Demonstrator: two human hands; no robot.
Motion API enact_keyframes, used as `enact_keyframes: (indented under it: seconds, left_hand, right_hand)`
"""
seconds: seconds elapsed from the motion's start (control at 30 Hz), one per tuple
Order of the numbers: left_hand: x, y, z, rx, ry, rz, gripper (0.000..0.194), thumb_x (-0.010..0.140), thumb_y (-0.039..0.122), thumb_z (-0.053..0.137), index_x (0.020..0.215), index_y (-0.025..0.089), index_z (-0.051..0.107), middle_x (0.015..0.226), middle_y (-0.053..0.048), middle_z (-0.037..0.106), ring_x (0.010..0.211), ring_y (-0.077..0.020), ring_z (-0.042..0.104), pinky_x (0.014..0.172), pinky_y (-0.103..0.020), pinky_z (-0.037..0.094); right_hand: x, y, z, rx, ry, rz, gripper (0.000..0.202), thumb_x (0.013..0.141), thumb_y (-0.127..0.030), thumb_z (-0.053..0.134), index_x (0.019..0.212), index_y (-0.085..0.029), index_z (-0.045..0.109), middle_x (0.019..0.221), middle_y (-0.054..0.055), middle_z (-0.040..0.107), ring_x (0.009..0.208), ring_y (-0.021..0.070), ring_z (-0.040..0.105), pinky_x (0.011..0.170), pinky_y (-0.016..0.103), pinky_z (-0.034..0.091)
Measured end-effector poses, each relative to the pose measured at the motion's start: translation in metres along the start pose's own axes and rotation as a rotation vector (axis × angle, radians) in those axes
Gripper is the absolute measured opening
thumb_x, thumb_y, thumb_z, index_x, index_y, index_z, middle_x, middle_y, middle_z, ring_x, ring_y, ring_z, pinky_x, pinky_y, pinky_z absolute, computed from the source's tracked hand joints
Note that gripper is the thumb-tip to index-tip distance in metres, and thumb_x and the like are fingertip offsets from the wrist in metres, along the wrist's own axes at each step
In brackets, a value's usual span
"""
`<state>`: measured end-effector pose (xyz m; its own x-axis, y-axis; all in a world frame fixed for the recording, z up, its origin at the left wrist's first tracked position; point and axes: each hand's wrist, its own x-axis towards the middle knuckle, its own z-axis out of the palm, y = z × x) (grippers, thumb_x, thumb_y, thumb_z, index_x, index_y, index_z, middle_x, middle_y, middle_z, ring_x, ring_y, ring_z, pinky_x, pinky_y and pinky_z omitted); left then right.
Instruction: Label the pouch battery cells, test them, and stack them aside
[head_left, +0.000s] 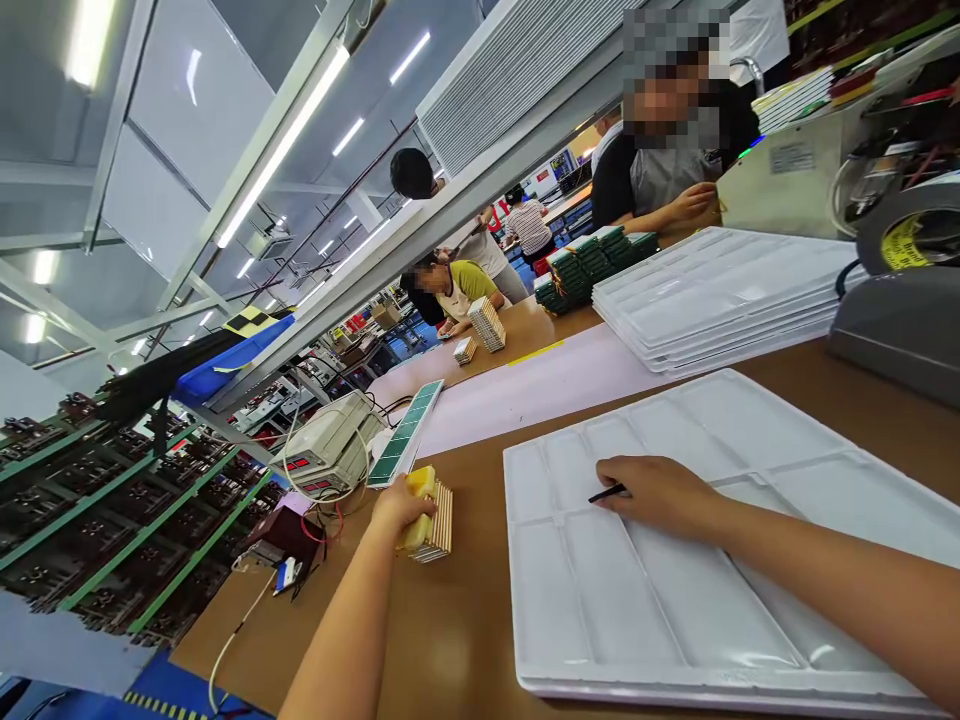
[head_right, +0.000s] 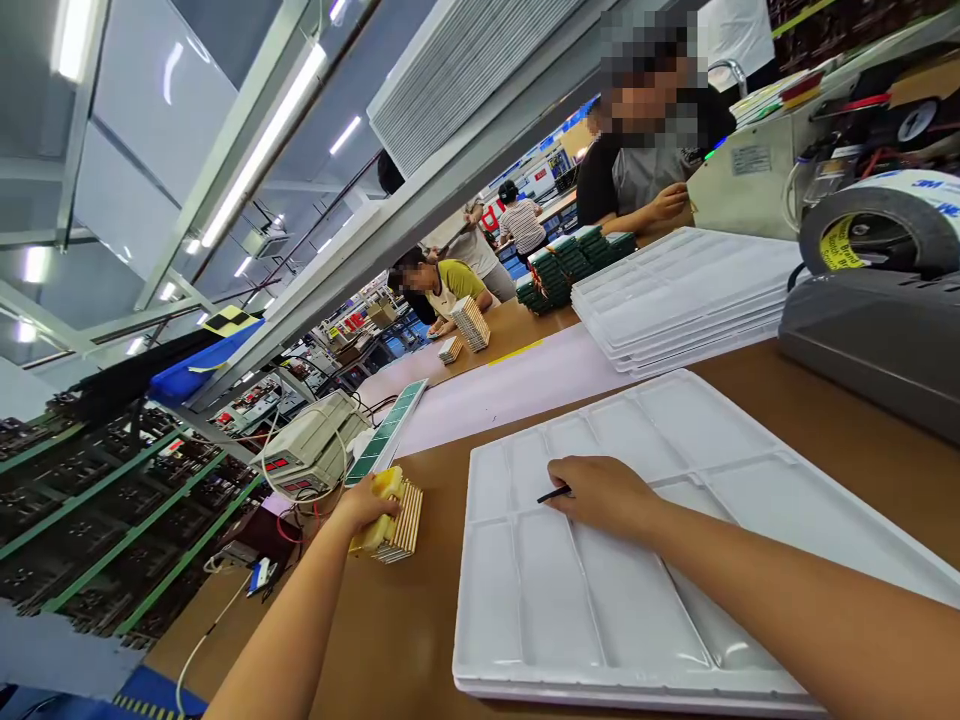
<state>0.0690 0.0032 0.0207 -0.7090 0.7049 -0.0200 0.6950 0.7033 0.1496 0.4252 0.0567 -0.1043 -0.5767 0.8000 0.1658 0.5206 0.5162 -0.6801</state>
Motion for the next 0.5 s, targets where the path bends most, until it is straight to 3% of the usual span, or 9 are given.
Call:
enact_keyframes:
  seconds: [0.13,0.3,0.4,0.5]
  left_hand:
    - [-0.001,0.002,0.002,-0.037,-0.003,-0.015,0.074,0.037,0.025,0.075,0.106,0.020,0.050,0.089,-0.010,0.065,0.080,-0.0286,0.060,0.064,-0.033,0.042]
    - [-0.008,0.007,-0.012,-0.130,0.038,0.037,0.038,0.036,0.029,0.077,0.066,0.020,0.056,0.058,-0.006,0.061,0.071,-0.0306,0.059,0.060,-0.034,0.041]
    - [-0.009,0.009,-0.026,-0.203,0.101,0.045,0.039,0.028,0.022,0.080,0.052,0.022,0.049,0.045,-0.002,0.052,0.069,-0.0326,0.058,0.059,-0.035,0.040]
    - [-0.013,0.011,-0.037,-0.303,0.158,0.046,0.041,0.028,0.017,0.079,0.056,0.023,0.049,0.045,0.002,0.049,0.063,-0.0277,0.058,0.054,-0.031,0.039]
  right_hand:
    - [0.001,0.001,-0.001,0.017,0.004,0.001,0.019,0.075,-0.037,0.047,0.066,-0.021,0.043,0.072,-0.002,0.058,0.062,0.0155,0.050,0.050,0.025,0.027]
    - [0.002,-0.002,-0.001,0.037,0.031,0.003,0.016,0.073,-0.034,0.051,0.065,-0.021,0.044,0.072,-0.002,0.059,0.062,0.0159,0.050,0.050,0.025,0.026]
    - [0.002,-0.004,-0.001,0.039,0.049,-0.005,0.015,0.073,-0.031,0.051,0.064,-0.021,0.044,0.071,-0.002,0.059,0.062,0.0156,0.050,0.050,0.025,0.026]
    - [0.002,-0.005,-0.002,0.039,0.061,-0.005,0.014,0.072,-0.030,0.052,0.064,-0.021,0.044,0.070,-0.002,0.059,0.062,0.0154,0.050,0.051,0.025,0.026]
